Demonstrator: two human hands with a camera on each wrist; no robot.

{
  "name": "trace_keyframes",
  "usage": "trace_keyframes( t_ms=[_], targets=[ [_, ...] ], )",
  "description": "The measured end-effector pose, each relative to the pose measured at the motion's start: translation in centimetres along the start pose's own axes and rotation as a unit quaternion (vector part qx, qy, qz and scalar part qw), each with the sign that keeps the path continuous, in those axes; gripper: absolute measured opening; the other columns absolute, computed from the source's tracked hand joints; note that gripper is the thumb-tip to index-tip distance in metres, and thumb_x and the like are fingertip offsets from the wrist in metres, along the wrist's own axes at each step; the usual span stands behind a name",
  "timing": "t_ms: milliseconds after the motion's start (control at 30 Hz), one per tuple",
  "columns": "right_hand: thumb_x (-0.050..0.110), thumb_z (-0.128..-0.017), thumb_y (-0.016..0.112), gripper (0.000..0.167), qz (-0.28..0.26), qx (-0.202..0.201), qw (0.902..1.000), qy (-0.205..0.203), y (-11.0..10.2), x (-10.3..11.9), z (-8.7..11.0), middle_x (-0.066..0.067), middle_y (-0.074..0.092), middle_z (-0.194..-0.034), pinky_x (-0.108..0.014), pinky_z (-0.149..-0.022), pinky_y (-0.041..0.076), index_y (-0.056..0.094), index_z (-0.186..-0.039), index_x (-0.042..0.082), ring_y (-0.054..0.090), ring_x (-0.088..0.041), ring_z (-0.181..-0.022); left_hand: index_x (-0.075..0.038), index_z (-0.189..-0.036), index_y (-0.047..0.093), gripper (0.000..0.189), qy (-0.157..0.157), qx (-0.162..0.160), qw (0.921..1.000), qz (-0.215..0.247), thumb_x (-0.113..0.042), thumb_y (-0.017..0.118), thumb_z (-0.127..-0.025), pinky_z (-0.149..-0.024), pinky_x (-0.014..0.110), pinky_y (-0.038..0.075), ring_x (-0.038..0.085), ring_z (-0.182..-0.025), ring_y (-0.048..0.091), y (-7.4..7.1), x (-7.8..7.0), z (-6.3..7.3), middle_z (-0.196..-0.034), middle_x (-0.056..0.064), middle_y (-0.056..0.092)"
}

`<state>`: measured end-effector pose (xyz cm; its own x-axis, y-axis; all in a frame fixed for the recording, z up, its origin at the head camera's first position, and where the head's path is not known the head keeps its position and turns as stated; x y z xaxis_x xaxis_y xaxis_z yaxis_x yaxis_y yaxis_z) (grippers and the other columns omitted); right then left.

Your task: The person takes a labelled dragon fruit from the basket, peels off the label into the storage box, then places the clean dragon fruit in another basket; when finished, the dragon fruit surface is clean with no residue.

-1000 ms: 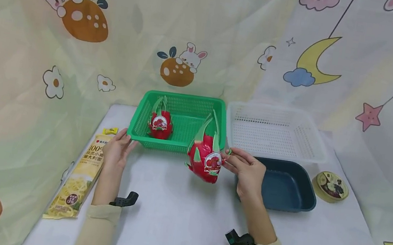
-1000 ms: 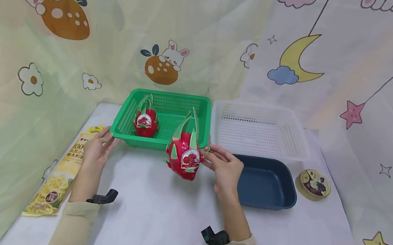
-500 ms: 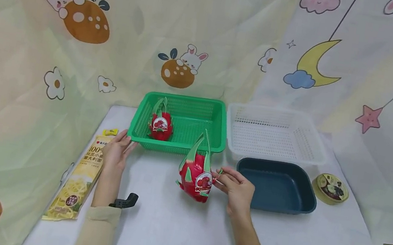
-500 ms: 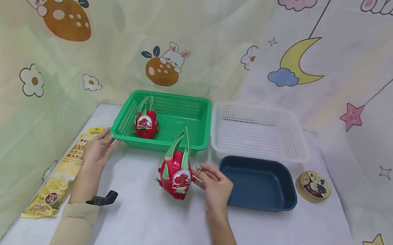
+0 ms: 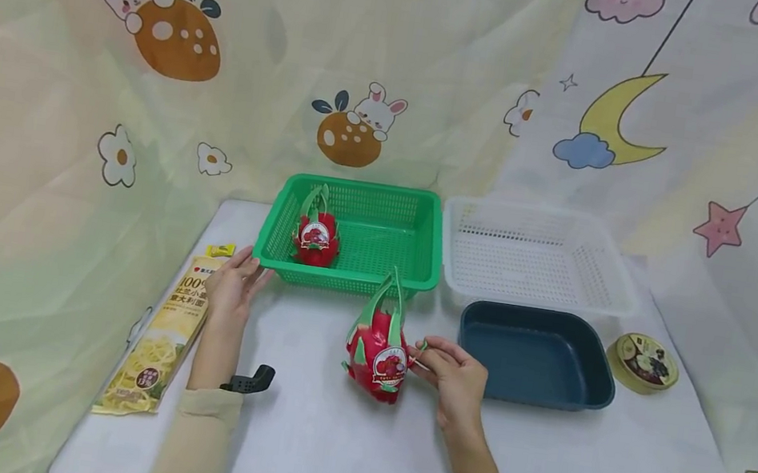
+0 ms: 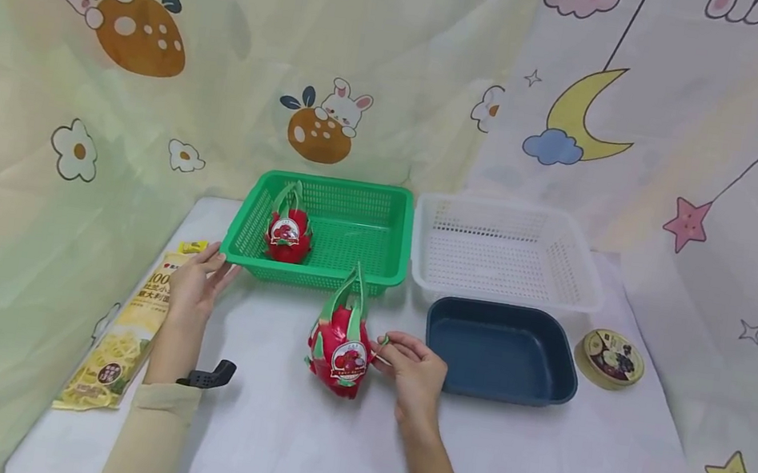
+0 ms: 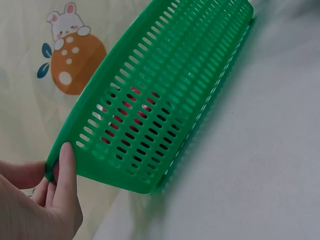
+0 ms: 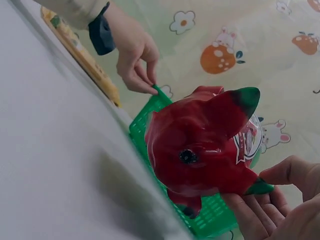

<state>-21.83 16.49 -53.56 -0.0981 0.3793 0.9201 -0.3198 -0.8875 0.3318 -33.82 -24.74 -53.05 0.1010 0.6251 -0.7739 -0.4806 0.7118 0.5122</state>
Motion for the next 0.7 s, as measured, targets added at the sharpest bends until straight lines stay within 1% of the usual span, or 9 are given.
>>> trace_keyframes(
  t_ms=[133,233,367,500,600,700],
  targets=[
    [-0.007,-0.089,0.074,0.034,0.006,-0.001,1.0000,0.005,-0.2,-0.5,-0.1,-0.024,0.076,-0.099,-0.045,-0.079,0.064,0.063,-0.119,-0.020,0.079,-0.028,-0.086,-0.006,-0.147,0.058,0.048,0.005,-0.008,0.9998,-0.016,0.001,0.064,-0.100,-0.097,0.035,0.058,0.026,-0.125,0.065,0.2,-0.1,0.2,-0.147,0.013,0.057],
    [-0.008,-0.089,0.074,0.033,0.009,-0.003,0.9999,0.010,-0.3,-0.9,-0.1,-0.021,0.077,-0.097,-0.046,-0.080,0.064,0.063,-0.118,-0.019,0.079,-0.028,-0.087,-0.006,-0.147,0.059,0.048,0.005,-0.014,0.9997,-0.021,0.001,0.064,-0.100,-0.094,0.034,0.059,0.025,-0.125,0.065,0.3,-0.2,0.2,-0.146,0.014,0.059],
    [-0.007,-0.089,0.075,0.034,0.015,-0.004,0.9998,0.016,-0.2,-1.3,-0.1,-0.021,0.077,-0.099,-0.047,-0.083,0.063,0.064,-0.119,-0.019,0.078,-0.027,-0.088,-0.008,-0.144,0.062,0.045,0.006,-0.020,0.9994,-0.027,0.001,0.064,-0.101,-0.093,0.032,0.060,0.025,-0.127,0.064,0.5,-0.3,0.2,-0.146,0.013,0.060],
    [-0.004,-0.089,0.077,0.036,0.016,-0.008,0.9995,0.025,-0.2,-1.6,-0.1,-0.023,0.076,-0.104,-0.047,-0.085,0.062,0.065,-0.120,-0.018,0.078,-0.026,-0.092,-0.009,-0.140,0.065,0.040,0.011,-0.026,0.9990,-0.034,0.001,0.063,-0.101,-0.093,0.032,0.060,0.025,-0.127,0.064,0.6,-0.4,0.3,-0.144,0.013,0.061],
    [-0.003,-0.089,0.077,0.035,0.024,-0.015,0.9989,0.037,-0.3,-1.9,0.1,-0.023,0.074,-0.111,-0.048,-0.088,0.062,0.067,-0.121,-0.015,0.078,-0.025,-0.093,-0.011,-0.142,0.063,0.043,0.010,-0.033,0.9985,-0.042,0.000,0.063,-0.101,-0.097,0.035,0.059,0.024,-0.123,0.066,0.4,-0.4,0.5,-0.141,0.012,0.063],
    [-0.001,-0.091,0.077,0.034,0.044,-0.005,0.9979,0.048,-0.2,-1.9,0.2,-0.024,0.070,-0.120,-0.049,-0.091,0.060,0.067,-0.122,-0.011,0.076,-0.023,-0.095,-0.014,-0.146,0.060,0.047,0.016,-0.040,0.9973,-0.059,-0.002,0.065,-0.101,-0.102,0.039,0.056,0.022,-0.116,0.068,0.1,-0.6,0.7,-0.136,0.010,0.065]
  ],
)
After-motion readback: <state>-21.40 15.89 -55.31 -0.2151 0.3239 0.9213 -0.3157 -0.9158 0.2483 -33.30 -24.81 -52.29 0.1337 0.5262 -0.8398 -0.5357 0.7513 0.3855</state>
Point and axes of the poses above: each hand's wrist, its own z-axis away from the middle knuckle, its own y-axis out of the palm, x = y × z, the point moved 10 cm from there along -z, towards the middle knuckle
